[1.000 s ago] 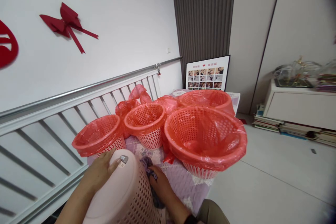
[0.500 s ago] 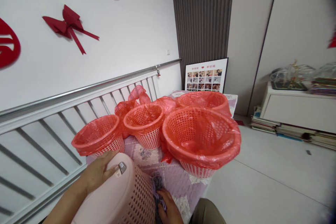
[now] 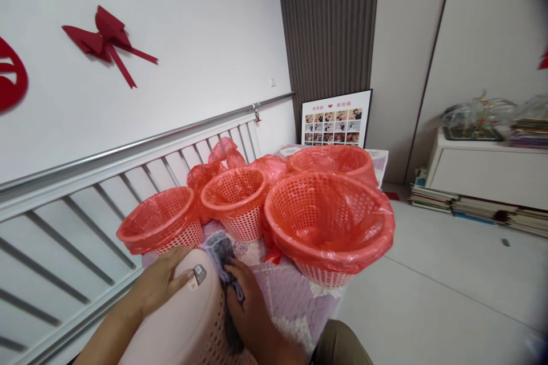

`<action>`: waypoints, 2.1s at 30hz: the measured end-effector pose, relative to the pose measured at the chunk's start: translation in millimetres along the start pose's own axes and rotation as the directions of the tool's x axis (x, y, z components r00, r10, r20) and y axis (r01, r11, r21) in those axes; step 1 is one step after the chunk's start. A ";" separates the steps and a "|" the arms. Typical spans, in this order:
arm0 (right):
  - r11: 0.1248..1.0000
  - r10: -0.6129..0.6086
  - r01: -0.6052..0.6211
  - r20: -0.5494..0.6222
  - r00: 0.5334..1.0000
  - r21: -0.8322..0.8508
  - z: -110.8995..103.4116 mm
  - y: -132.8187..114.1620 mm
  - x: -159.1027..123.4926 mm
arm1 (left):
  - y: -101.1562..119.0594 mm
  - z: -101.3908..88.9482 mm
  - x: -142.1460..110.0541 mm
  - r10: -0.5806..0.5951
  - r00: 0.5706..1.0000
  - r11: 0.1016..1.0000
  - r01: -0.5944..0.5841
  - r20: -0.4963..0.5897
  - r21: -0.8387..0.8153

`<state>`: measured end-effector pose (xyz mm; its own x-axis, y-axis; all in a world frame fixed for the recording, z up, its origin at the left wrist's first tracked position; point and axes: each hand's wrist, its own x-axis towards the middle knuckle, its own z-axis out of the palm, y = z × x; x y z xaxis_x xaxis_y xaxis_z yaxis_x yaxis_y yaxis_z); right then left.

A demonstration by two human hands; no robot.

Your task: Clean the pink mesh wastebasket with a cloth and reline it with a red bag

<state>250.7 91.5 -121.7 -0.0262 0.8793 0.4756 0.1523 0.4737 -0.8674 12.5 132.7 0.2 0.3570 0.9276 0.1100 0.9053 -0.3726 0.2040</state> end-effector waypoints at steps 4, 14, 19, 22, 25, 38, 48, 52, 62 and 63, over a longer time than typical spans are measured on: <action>0.976 0.220 -0.220 0.029 0.975 -0.010 6.5 61.5 -4.7 | 0.7 0.0 1.1 -0.037 0.999 0.999 0.037 0.014 0.014; 0.963 0.261 -0.263 -0.037 0.965 -0.066 -5.9 132.8 -41.4 | 8.0 -3.8 1.6 -0.058 0.998 0.998 0.058 0.014 -0.021; 0.966 0.245 -0.251 -0.089 0.965 -0.066 -2.6 141.5 -43.8 | 15.3 -17.0 -8.3 -0.090 0.952 0.993 0.110 -0.292 0.053; 0.967 0.237 -0.246 -0.123 0.964 -0.061 -0.9 143.4 -47.1 | 25.8 -23.7 -34.6 -0.123 0.888 0.969 0.205 -0.443 0.141; 0.969 0.231 -0.240 -0.142 0.963 -0.055 0.4 145.0 -49.1 | 31.5 -12.5 -62.9 -0.223 0.888 0.943 0.300 -0.401 0.140; 0.958 0.255 -0.265 -0.101 0.962 -0.106 1.2 151.2 -77.0 | 52.1 -8.2 -57.1 -0.445 0.886 0.875 0.400 0.129 0.271; 0.990 -0.108 0.110 0.022 0.994 -0.087 11.2 20.2 -57.8 | 40.5 -3.4 -59.9 -0.389 0.913 0.883 0.332 0.122 0.332; 0.984 -0.120 0.114 -0.036 0.992 -0.135 17.2 7.7 -38.1 | 40.0 -3.4 -58.5 -0.397 0.907 0.878 0.332 0.138 0.343; 0.953 0.226 -0.246 -0.127 0.966 -0.175 0.6 132.5 -67.6 | 46.0 -6.3 -59.7 -0.412 0.900 0.879 0.349 0.146 0.324; 0.955 0.226 -0.248 -0.138 0.964 -0.164 0.9 131.4 -70.3 | 47.4 -7.3 -59.2 -0.416 0.897 0.877 0.351 0.150 0.328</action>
<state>271.7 92.0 -269.3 0.1455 0.9482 0.2825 0.3144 0.2265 -0.9219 32.6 60.0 10.4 -0.0214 0.9910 -0.1322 0.9948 0.0080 -0.1014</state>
